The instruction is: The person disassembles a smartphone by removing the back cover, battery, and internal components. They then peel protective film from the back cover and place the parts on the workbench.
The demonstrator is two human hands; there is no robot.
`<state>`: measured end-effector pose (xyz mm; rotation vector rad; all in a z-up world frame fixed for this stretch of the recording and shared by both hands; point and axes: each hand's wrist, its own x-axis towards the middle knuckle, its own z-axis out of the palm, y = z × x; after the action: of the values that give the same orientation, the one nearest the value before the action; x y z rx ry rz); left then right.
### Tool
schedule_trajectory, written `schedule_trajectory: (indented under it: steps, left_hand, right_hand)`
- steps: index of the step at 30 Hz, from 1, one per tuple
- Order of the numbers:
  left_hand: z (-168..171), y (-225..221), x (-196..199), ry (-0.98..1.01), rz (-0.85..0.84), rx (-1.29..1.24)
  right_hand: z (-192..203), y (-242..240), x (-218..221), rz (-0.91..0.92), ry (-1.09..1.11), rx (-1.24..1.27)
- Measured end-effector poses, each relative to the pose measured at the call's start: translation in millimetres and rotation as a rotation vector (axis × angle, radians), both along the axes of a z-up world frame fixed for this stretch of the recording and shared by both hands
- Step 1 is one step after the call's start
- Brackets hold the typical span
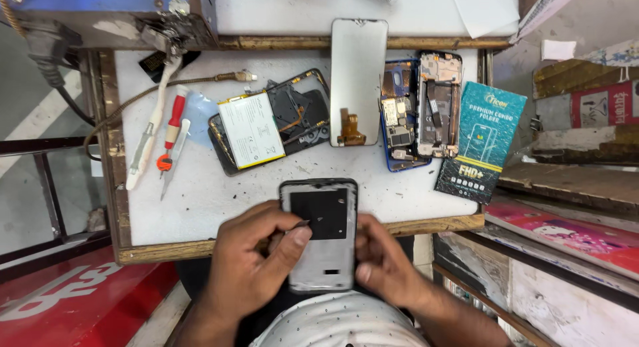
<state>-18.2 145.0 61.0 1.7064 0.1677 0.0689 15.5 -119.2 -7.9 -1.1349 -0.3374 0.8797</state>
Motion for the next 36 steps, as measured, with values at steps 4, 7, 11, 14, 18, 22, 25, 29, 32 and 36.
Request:
schedule_trajectory:
  steps: [4, 7, 11, 14, 18, 22, 25, 29, 32, 36]
  left_hand:
    - [5, 14, 29, 0.031, -0.24, 0.165]
    - [16, 12, 40, -0.025, -0.126, 0.23]
    - [19, -4, 38, -0.069, 0.173, 0.439]
    - [8, -28, 43, -0.155, 0.185, 0.382]
    - [-9, -52, 56, -0.089, 0.188, 0.298]
    - [-18, -59, 61, -0.111, 0.2, 0.302]
    - [-20, -59, 64, -0.136, 0.209, 0.303]
    - [-21, -60, 64, -0.115, 0.214, 0.297]
    - [-21, -60, 66, -0.116, 0.221, 0.289]
    - [-18, -61, 69, -0.086, 0.218, 0.273]
  right_hand:
    - [-1, 19, 33, -0.066, 0.011, -0.012]
    - [-3, 44, 45, -0.163, -0.032, -0.071]
    - [-7, 57, 47, -0.296, -0.041, -0.109]
    - [-12, 58, 47, -0.334, -0.072, -0.125]
    - [-21, 51, 45, -0.294, -0.089, -0.132]
    - [-31, 45, 45, -0.293, -0.173, -0.178]
    - [-34, 42, 43, -0.264, -0.24, -0.139]
    - [-34, 42, 43, -0.247, -0.254, -0.127]
    - [-34, 43, 44, -0.25, -0.242, -0.131]
    - [-35, 43, 43, -0.264, -0.208, -0.126]
